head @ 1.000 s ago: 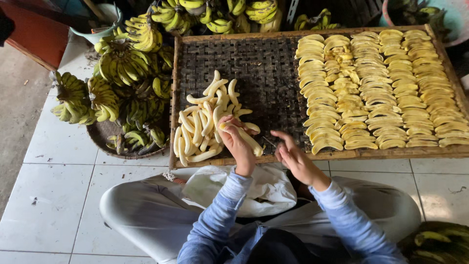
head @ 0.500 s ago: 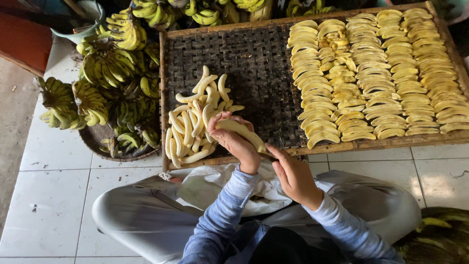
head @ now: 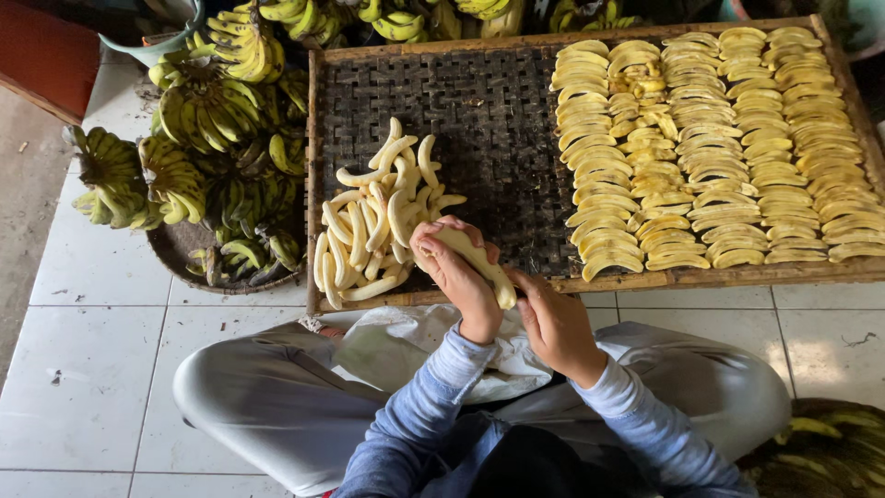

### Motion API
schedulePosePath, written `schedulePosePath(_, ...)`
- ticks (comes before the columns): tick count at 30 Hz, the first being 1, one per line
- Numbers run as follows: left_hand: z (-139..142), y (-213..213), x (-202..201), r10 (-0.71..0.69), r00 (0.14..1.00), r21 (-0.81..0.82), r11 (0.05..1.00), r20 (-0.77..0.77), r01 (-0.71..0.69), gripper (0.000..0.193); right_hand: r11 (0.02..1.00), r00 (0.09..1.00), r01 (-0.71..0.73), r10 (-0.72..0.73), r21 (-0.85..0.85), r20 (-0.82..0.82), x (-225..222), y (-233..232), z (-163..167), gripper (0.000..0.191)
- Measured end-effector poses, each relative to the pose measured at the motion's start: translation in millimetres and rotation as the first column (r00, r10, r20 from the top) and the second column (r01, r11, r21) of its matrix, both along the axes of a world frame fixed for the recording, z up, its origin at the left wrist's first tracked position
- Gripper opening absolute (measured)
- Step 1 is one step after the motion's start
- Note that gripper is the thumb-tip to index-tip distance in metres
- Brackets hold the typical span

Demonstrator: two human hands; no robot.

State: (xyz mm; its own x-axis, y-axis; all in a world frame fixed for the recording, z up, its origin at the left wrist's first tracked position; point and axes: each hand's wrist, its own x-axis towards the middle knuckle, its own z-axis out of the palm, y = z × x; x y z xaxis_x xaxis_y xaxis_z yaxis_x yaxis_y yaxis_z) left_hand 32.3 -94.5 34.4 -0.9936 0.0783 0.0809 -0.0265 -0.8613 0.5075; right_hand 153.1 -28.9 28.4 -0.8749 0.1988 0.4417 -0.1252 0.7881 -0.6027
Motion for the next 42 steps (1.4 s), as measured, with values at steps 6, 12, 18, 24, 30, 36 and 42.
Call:
schedulePosePath(6,-9.6,1.2,-1.9,-0.145,0.989,0.06,0.988,0.024,0.144,0.022,1.0,0.997,0.013,-0.013,0.001,0.082,-1.2,5.4,-1.3,0.043)
schedulePosePath(12,-26.3,7.8,-2.9,-0.24,0.968,0.116,0.966,0.078,0.231,0.021,0.996,0.999,0.009,-0.005,0.09,-0.047,-4.8,8.9,-10.5,0.043)
schedulePosePath(18,-27.7,10.0,1.2,-0.299,0.951,0.163,0.945,0.083,0.283,0.022,0.994,0.998,0.038,-0.042,0.101,0.036,-8.0,13.3,-12.3,0.053)
schedulePosePath(24,-28.9,8.0,5.5,-0.422,0.905,0.226,0.887,0.047,0.402,0.021,0.995,0.999,-0.001,0.006,0.1,-0.053,-8.5,19.6,-14.6,0.056)
schedulePosePath(30,-37.6,6.8,9.8,-0.514,0.848,0.176,0.853,0.126,0.491,0.023,0.982,0.996,0.038,-0.023,0.186,-0.084,-12.6,28.3,-18.0,0.057)
schedulePosePath(36,-63.4,3.8,-0.2,-0.629,0.736,0.128,0.775,0.249,0.619,0.022,0.986,0.999,0.048,-0.047,0.161,-0.012,-15.9,33.4,-26.0,0.053)
schedulePosePath(42,-84.4,3.1,-3.0,-0.762,0.621,0.223,0.648,0.184,0.729,0.026,0.989,0.999,0.042,-0.039,0.143,-0.023,-18.3,40.3,-36.3,0.05)
